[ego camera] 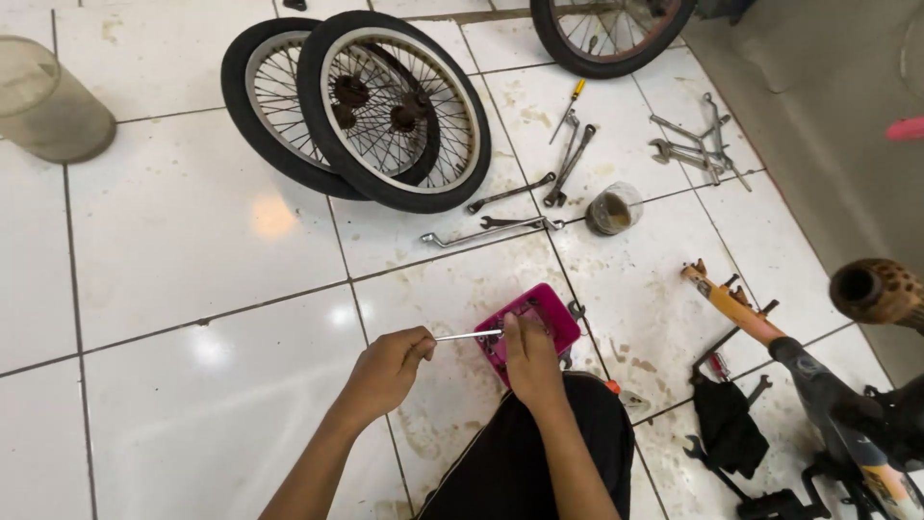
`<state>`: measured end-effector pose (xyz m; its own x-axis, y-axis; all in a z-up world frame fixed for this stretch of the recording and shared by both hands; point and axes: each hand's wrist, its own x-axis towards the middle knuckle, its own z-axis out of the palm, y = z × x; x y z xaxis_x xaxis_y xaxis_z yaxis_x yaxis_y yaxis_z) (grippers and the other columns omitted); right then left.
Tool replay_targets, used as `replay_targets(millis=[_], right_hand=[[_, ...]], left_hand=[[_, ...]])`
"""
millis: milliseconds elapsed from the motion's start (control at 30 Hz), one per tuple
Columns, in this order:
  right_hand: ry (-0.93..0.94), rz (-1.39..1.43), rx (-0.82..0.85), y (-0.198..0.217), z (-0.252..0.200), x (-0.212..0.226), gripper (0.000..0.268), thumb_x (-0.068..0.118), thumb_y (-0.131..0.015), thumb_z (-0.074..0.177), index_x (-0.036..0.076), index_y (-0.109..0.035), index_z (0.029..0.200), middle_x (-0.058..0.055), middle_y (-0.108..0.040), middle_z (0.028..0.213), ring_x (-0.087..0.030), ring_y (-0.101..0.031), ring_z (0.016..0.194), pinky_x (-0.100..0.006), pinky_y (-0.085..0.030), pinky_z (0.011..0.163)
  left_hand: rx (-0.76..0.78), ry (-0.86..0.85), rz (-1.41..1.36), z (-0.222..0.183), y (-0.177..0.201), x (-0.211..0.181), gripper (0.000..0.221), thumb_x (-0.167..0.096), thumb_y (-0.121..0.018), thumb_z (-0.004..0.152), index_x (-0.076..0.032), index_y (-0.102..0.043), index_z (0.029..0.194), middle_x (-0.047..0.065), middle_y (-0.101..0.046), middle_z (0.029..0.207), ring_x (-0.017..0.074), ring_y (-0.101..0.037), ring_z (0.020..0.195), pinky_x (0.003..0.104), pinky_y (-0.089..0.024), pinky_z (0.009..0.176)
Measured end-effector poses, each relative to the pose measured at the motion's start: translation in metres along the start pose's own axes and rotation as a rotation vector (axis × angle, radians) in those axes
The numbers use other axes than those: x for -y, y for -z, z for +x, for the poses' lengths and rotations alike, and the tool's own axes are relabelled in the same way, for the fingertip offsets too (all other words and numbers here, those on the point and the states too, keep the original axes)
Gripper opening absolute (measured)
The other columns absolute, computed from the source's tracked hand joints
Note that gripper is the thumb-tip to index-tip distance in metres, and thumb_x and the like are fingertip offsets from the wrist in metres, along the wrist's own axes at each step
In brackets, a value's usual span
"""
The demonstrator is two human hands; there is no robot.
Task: Securing and adjusting the handlebar components on a bicycle frame using a hand tool while sitting on the floor.
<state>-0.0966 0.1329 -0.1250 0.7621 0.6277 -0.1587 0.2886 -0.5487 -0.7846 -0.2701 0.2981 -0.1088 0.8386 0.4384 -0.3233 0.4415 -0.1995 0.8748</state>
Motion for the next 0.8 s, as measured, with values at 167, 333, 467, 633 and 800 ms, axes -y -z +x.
replay_targets(millis=[167,333,467,633,800], right_hand=[[-0.06,0.018,0.046,-0.012,0.003,0.009,0.065,0.049,-0.025,0.111,-0.001,-0.067,0.108,-0.024,-0.07,0.098,-0.035,-0.068,0.102,-0.048,-0.051,0.093],[-0.084,-0.077,0.22,-0.015,-0.004,0.003,0.071,0.052,-0.023,0.111,0.0,-0.067,0.093,-0.023,-0.071,0.087,-0.035,-0.069,0.091,-0.047,-0.051,0.086],[0.014,-0.035,0.413,-0.013,-0.005,0.022,0.067,0.053,-0.029,0.109,0.001,-0.071,0.104,-0.023,-0.073,0.096,-0.034,-0.069,0.101,-0.048,-0.052,0.093],[0.034,0.165,0.439,-0.019,-0.004,0.027,0.054,0.035,-0.034,0.11,0.001,-0.076,0.107,-0.017,-0.077,0.098,-0.026,-0.068,0.099,-0.043,-0.056,0.091],[0.084,-0.143,0.13,-0.018,0.0,0.011,0.03,-0.008,-0.045,0.101,-0.01,-0.064,0.123,-0.028,-0.072,0.105,-0.036,-0.071,0.101,-0.044,-0.06,0.088]], left_hand=[[-0.119,0.047,-0.105,0.0,0.009,0.015,0.032,-0.018,-0.044,0.106,-0.008,-0.068,0.087,0.007,-0.06,0.067,0.0216,-0.059,0.067,0.037,-0.051,0.065],[-0.169,0.063,-0.216,-0.003,0.001,0.036,0.034,-0.017,-0.04,0.107,-0.008,-0.063,0.083,0.006,-0.052,0.064,0.0196,-0.054,0.065,0.034,-0.047,0.063],[-0.192,0.039,-0.274,-0.002,0.0,0.045,0.034,-0.015,-0.04,0.108,-0.007,-0.06,0.082,0.008,-0.053,0.065,0.0206,-0.052,0.066,0.035,-0.046,0.064],[-0.168,0.041,-0.29,-0.001,0.0,0.053,0.035,-0.015,-0.038,0.108,-0.007,-0.061,0.084,0.01,-0.059,0.069,0.0203,-0.054,0.069,0.036,-0.048,0.067],[-0.171,0.048,-0.349,-0.002,0.0,0.048,0.034,-0.013,-0.041,0.108,-0.001,-0.065,0.088,0.015,-0.068,0.08,0.0257,-0.065,0.089,0.042,-0.054,0.087]])
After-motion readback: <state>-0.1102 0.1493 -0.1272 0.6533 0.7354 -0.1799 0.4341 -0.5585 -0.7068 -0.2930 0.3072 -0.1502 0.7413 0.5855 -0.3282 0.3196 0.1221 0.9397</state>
